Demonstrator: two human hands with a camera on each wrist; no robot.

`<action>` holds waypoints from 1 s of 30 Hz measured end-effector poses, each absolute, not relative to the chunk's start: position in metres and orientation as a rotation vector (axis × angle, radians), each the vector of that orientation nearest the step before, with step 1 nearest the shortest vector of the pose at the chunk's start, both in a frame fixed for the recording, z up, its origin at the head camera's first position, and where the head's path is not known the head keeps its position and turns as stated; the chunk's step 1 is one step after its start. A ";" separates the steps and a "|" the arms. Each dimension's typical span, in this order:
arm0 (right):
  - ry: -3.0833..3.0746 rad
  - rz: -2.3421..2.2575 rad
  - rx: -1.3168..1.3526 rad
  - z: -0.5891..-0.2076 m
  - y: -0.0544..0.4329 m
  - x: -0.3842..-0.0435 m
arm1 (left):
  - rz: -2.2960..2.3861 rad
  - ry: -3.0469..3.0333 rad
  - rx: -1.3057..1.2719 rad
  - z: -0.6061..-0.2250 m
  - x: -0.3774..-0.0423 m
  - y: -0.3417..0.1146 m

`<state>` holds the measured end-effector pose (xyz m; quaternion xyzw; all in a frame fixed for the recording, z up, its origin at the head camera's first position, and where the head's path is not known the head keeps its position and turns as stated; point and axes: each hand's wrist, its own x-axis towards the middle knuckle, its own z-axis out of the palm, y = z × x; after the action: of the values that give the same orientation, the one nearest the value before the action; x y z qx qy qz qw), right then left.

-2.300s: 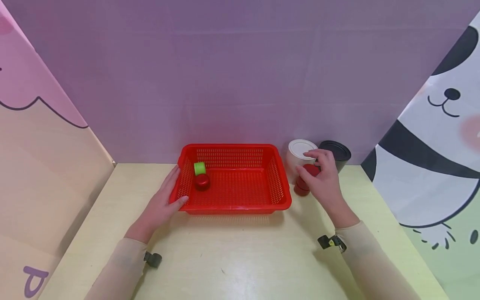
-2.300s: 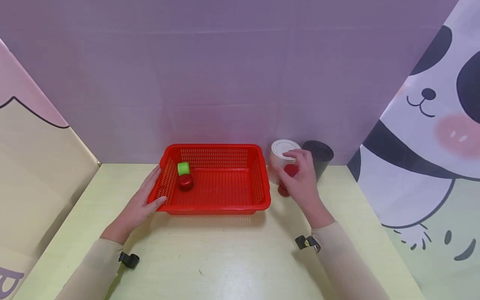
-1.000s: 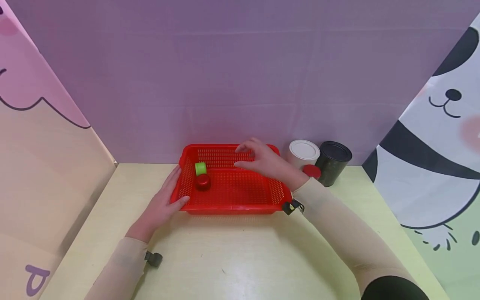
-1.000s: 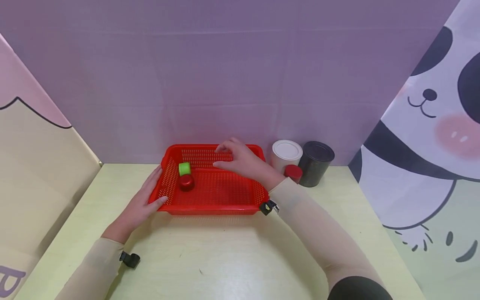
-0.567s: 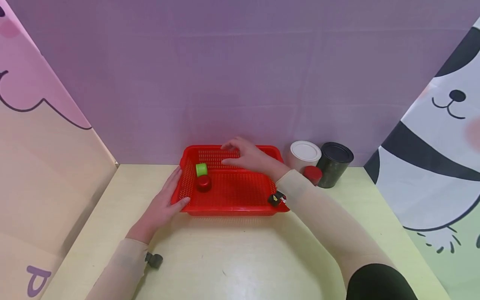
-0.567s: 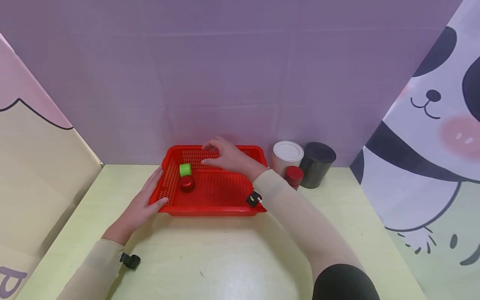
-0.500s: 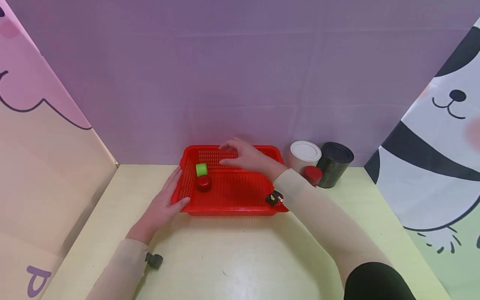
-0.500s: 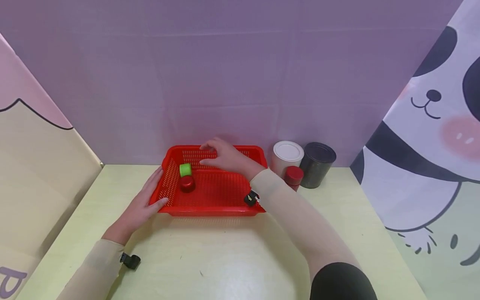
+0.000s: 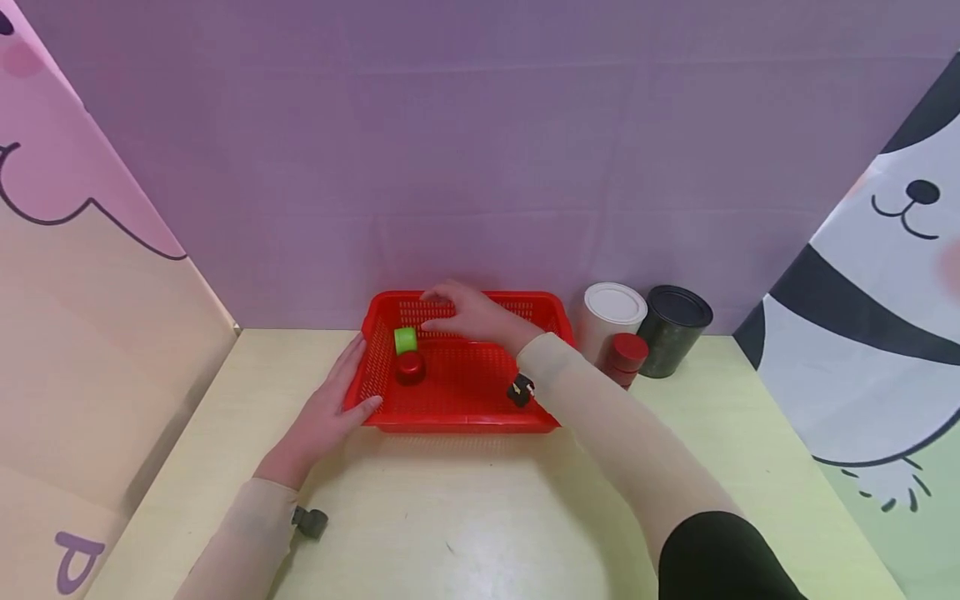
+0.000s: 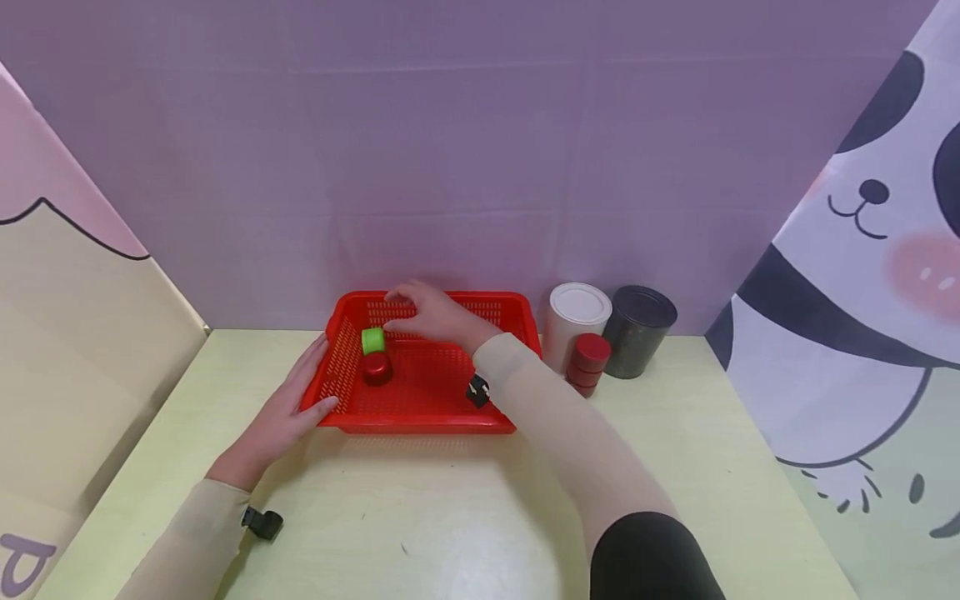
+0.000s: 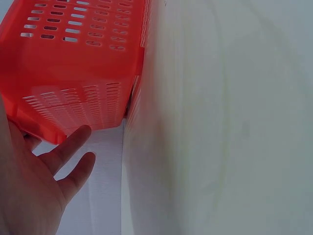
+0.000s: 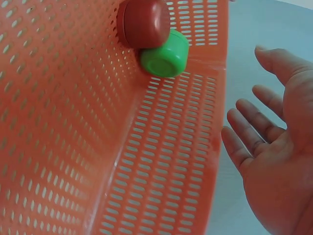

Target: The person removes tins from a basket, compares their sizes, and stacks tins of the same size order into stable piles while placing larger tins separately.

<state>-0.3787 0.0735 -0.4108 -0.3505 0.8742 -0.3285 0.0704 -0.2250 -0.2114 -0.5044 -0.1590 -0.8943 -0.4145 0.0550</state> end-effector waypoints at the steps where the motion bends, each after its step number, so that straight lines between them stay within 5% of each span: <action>1: 2.621 -1.006 -1.043 -0.413 0.071 -0.379 | -1.256 -2.717 -0.486 -0.505 -0.225 -0.211; 30: 2.678 -0.832 -0.967 -0.449 0.017 -0.372 | -1.263 -2.692 -0.510 -0.504 -0.224 -0.214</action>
<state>-0.3718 0.0172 -0.4485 -0.3247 0.8994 -0.2793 0.0874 -0.2242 -0.2139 -0.5043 -0.1686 -0.8906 -0.4178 0.0622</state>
